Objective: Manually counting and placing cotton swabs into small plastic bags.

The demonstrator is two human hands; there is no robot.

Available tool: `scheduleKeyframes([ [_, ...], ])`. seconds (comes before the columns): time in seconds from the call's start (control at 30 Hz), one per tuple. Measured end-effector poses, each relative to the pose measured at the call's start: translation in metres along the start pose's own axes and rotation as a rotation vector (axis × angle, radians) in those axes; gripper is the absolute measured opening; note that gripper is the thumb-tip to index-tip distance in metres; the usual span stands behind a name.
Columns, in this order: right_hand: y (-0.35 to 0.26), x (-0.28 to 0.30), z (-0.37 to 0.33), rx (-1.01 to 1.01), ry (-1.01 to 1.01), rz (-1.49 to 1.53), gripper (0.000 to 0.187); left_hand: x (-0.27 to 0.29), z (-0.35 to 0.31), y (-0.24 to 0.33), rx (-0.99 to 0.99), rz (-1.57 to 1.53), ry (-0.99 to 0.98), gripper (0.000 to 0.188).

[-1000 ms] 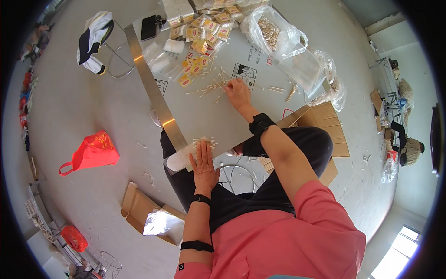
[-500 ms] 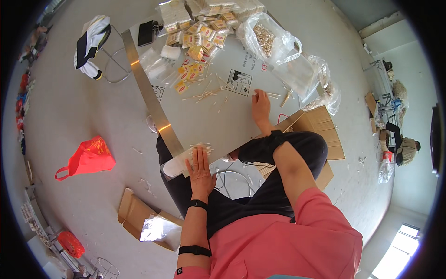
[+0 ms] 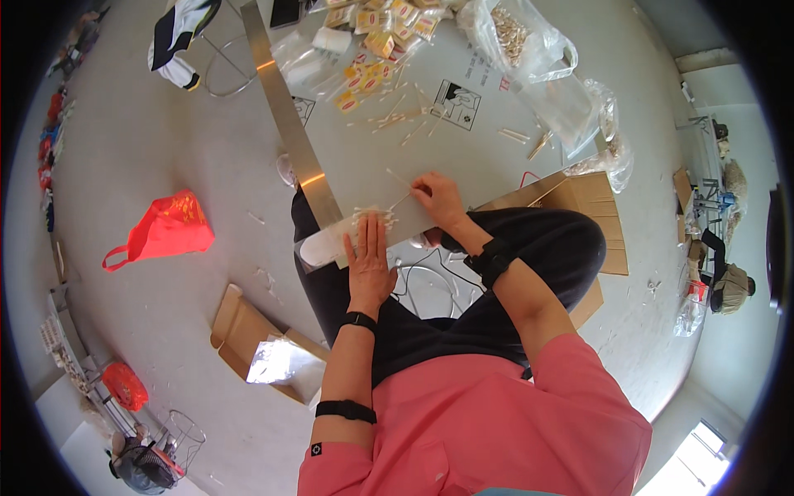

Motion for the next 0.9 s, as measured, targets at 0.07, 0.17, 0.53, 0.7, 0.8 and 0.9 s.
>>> scheduleKeyframes([
  [0.07, 0.003, 0.015, 0.002, -0.013, 0.101, 0.042, 0.009, -0.002, -0.002, -0.003, 0.009, 0.02, -0.015, 0.104],
  [0.17, 0.021, 0.041, 0.002, -0.104, 0.179, 0.007, 0.006, -0.003, -0.003, -0.003, 0.017, 0.042, -0.021, 0.103],
  [0.53, -0.03, 0.012, 0.006, 0.238, -0.033, -0.078, 0.014, -0.003, -0.004, -0.004, 0.016, 0.047, -0.017, 0.103],
  [0.7, -0.025, 0.003, 0.015, 0.29, -0.085, -0.125, 0.009, 0.0, -0.002, -0.001, 0.014, 0.044, -0.017, 0.102],
  [0.8, -0.019, 0.001, 0.024, 0.18, 0.025, -0.115, 0.007, 0.0, -0.002, -0.001, 0.005, 0.022, -0.001, 0.103],
  [0.9, -0.029, -0.019, 0.024, 0.197, 0.105, -0.095, 0.006, 0.001, -0.001, 0.0, 0.005, 0.007, 0.003, 0.104],
])
Point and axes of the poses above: each hand's wrist, its own z-axis towards the middle knuckle, its own x-axis out of the back of the hand, y = z × x, the point moved 8 cm from there along z, towards the middle knuckle, and after that the axes turned 2 degrees about -x, right-handed, at the moved point
